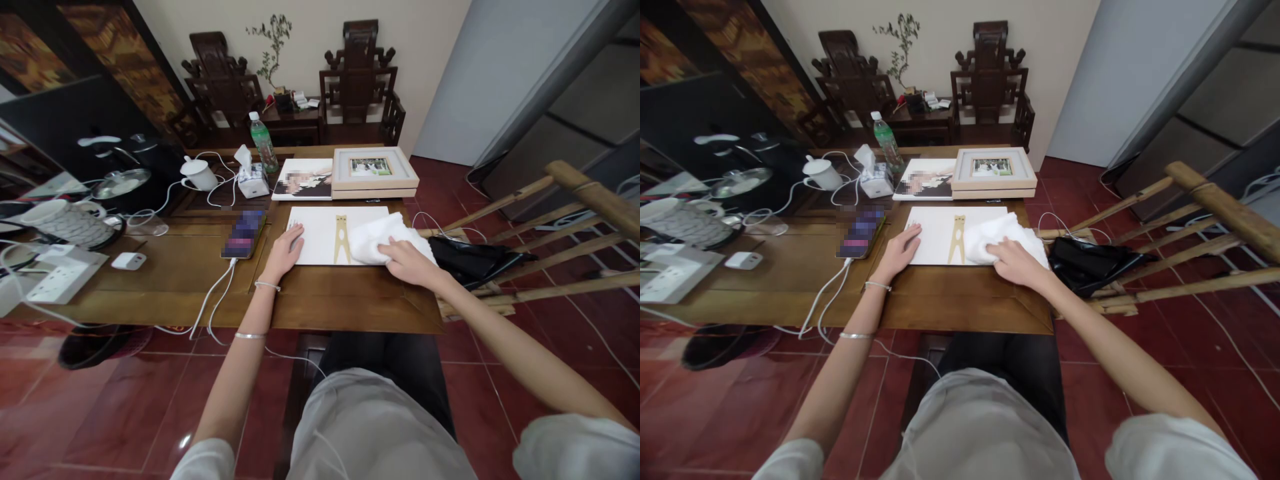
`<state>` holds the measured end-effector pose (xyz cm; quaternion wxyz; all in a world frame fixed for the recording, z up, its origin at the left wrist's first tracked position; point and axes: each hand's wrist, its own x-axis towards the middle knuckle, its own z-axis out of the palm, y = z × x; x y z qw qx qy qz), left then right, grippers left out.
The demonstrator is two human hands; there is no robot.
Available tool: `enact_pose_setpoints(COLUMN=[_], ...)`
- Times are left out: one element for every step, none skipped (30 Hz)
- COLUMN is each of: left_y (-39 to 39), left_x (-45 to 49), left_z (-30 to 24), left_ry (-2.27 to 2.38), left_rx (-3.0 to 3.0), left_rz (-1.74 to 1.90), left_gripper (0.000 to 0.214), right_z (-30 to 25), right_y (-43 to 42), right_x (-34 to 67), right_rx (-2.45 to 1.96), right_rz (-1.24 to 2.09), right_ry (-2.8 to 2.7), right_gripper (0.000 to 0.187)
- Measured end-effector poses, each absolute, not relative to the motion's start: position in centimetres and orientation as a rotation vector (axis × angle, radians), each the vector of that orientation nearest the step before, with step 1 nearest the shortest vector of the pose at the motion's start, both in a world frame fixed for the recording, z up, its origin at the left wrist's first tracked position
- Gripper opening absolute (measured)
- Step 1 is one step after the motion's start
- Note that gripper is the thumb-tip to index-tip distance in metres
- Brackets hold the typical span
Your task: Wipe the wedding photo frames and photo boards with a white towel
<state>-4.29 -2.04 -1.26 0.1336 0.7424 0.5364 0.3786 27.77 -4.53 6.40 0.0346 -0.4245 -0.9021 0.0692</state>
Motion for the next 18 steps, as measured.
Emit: enact_pose_setpoints(left_y=[-2.0,-2.1,-2.1,-2.1,-2.1,-2.1,-2.1,-2.0,-2.0,-2.0,-2.0,-1.9,-1.9,-1.9,-1.9,-2.0,-2.0,-2.0], left_x=[-4.3,-4.3,-4.3,-4.3,-4.3,-4.3,-4.3,-4.3,-4.3,-4.4,-4.4,-4.4,-4.4,-4.4,-4.4,-4.4,-4.4,-4.4], left_z=[-1.2,-1.2,-1.2,-1.2,-1.2,-1.3,-1.3,-1.3,-1.4,-1.4,-1.4,-1.5,-1.5,-1.5,-1.5,-1.4,-1.4,-1.4], left_ry=[1.557,1.557,1.555,1.552,1.55,1.548,1.548,1.55,1.553,1.555,1.556,1.555,1.554,1.552,1.55,1.549,1.549,1.549], left_rx=[2.153,2.152,2.151,2.15,2.15,2.151,2.153,2.154,2.155,2.157,2.158,2.16,2.161,2.161,2.161,2.159,2.157,2.157], left_rz=[1.096,1.095,1.096,1.099,1.103,1.107,1.11,1.111,1.11,1.108,1.106,1.105,1.105,1.105,1.106,1.107,1.107,1.105], left_gripper=[0.036,0.036,0.036,0.037,0.037,0.037,0.037,0.037,0.037,0.037,0.037,0.037,0.037,0.037,0.037,0.037,0.037,0.037], right_z=[6.7,7.0,7.3,7.7,8.0,8.2,8.4,8.5,8.5,8.4,8.2,8.0,7.7,7.3,7.0,6.8,6.5,6.3], right_y=[-5.6,-6.5,-7.1,-7.4,-7.4,-7.1,-6.7,-6.0,-5.2,-4.2,-3.2,-2.0,-0.9,0.2,1.2,2.2,3.0,3.6], right_x=[27.9,28.0,28.1,28.2,28.2,28.3,28.3,28.4,28.3,28.3,28.2,27.9,27.6,27.1,26.4,25.6,24.7,23.6], right_rx=[-1.286,-1.26,-1.23,-1.2,-1.169,-1.139,-1.118,-1.107,-1.111,-1.131,-1.161,-1.191,-1.213,-1.223,-1.228,-1.237,-1.252,-1.268], right_rz=[0.239,0.268,0.301,0.343,0.4,0.471,0.544,0.609,0.655,0.676,0.677,0.668,0.655,0.643,0.634,0.628,0.624,0.623], right_ry=[-2.801,-2.832,-2.861,-2.883,-2.895,-2.891,-2.871,-2.842,-2.804,-2.757,-2.703,-2.646,-2.586,-2.524,-2.461,-2.4,-2.347,-2.307], right_gripper=[0.027,0.026,0.024,0.023,0.021,0.019,0.017,0.015,0.014,0.013,0.012,0.012,0.013,0.014,0.016,0.018,0.02,0.023])
